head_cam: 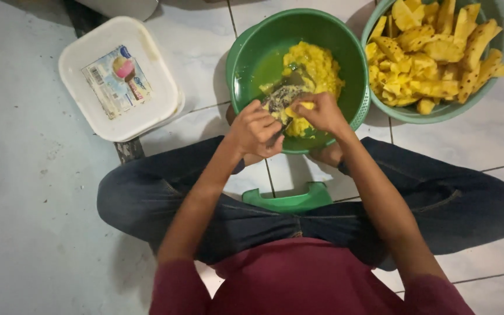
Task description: Grating pineapple chunks into a bowl using a hand grater while sitting on the floor.
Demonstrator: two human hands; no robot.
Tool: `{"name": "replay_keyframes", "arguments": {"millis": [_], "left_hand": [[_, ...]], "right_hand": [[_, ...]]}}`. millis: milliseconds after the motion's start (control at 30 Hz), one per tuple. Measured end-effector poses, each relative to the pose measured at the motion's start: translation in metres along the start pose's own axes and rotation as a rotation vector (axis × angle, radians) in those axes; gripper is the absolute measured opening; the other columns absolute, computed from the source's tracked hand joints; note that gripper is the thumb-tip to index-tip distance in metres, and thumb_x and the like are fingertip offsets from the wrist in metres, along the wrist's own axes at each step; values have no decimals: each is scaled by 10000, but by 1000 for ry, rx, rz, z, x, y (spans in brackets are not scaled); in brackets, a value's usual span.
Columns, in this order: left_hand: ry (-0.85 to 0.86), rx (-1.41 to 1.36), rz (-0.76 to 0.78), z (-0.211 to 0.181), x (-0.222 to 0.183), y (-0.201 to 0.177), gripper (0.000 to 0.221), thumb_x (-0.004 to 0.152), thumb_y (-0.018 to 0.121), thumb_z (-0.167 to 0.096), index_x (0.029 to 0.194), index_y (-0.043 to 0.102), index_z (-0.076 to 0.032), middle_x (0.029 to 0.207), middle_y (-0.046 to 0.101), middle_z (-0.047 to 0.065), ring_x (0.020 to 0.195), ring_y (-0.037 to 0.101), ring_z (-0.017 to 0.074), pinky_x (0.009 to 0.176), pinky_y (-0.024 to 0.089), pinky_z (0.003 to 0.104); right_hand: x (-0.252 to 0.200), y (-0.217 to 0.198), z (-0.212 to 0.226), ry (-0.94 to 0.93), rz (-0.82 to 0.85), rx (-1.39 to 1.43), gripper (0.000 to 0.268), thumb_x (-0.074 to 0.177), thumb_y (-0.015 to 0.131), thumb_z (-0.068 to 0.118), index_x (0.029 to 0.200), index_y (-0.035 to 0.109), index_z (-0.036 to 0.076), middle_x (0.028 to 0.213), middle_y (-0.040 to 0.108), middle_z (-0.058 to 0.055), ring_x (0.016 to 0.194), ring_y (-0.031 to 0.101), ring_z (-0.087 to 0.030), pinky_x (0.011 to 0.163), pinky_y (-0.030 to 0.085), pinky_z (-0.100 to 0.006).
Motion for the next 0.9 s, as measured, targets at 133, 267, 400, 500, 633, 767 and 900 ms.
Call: {"name": "replay_keyframes", "arguments": {"millis": [133, 267, 400, 500, 633, 767, 900], "left_hand": [[86, -29, 74, 6, -6, 10, 348, 868, 601, -430, 686, 530, -142, 595, 455, 49, 542, 526, 226, 672, 434, 366], [268, -50, 234, -2, -22, 33, 438, 825, 606, -548, 757, 587, -115, 638, 561, 76, 614, 574, 228, 763, 457, 383], [266, -37, 252, 9, -37, 50, 427, 921, 588, -514, 799, 642, -108, 632, 588, 51, 635, 587, 208, 765, 476, 364], [238, 51, 174, 23, -20, 32, 471, 957, 595, -548, 761, 609, -121, 596, 550, 47, 609, 557, 203, 727, 478, 346], [222, 46, 111, 16, -19, 33, 505, 987, 525, -566, 716, 533, -140, 596, 496, 35, 597, 516, 194, 690, 462, 336], [229, 61, 78, 15, -32, 35, 340, 923, 574, -381, 694, 572, -129, 600, 479, 38, 612, 509, 216, 699, 478, 358], [207, 66, 85, 18, -39, 30, 345, 944, 512, -394, 741, 589, -126, 634, 492, 52, 683, 549, 232, 734, 497, 376]], "right_hand": [[-14, -1, -3, 25, -58, 107, 281, 877, 812, 246, 1072, 809, 44, 896, 775, -199, 807, 698, -214, 662, 540, -370], [-16, -8, -32, 134, -134, 47, 244, 918, 803, 327, 1084, 833, 150, 983, 780, -129, 981, 725, -366, 782, 559, -425], [-20, -14, -54, 199, -180, 39, 255, 907, 785, 309, 1079, 827, 125, 791, 746, -151, 652, 669, -210, 600, 500, -349], [-17, -25, -51, 195, -210, -5, 270, 922, 800, 357, 1107, 827, 163, 690, 703, -110, 550, 583, -154, 514, 440, -303], [-11, -26, -16, 102, -216, 23, 222, 930, 792, 340, 1071, 831, 173, 866, 762, -119, 783, 734, -247, 635, 527, -363], [0, -13, -23, -15, -251, -88, 283, 922, 778, 273, 1126, 813, 81, 890, 757, -224, 848, 726, -437, 697, 563, -461], [35, -9, -94, 150, -277, -297, 319, 961, 697, 450, 1154, 809, 222, 852, 763, -154, 858, 730, -404, 744, 561, -500]]}}
Point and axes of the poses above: each hand's wrist, its own x-axis towards the middle knuckle, its own y-axis out of the palm, z = x × y, the point moved 9 cm from there along x, towards the middle knuckle
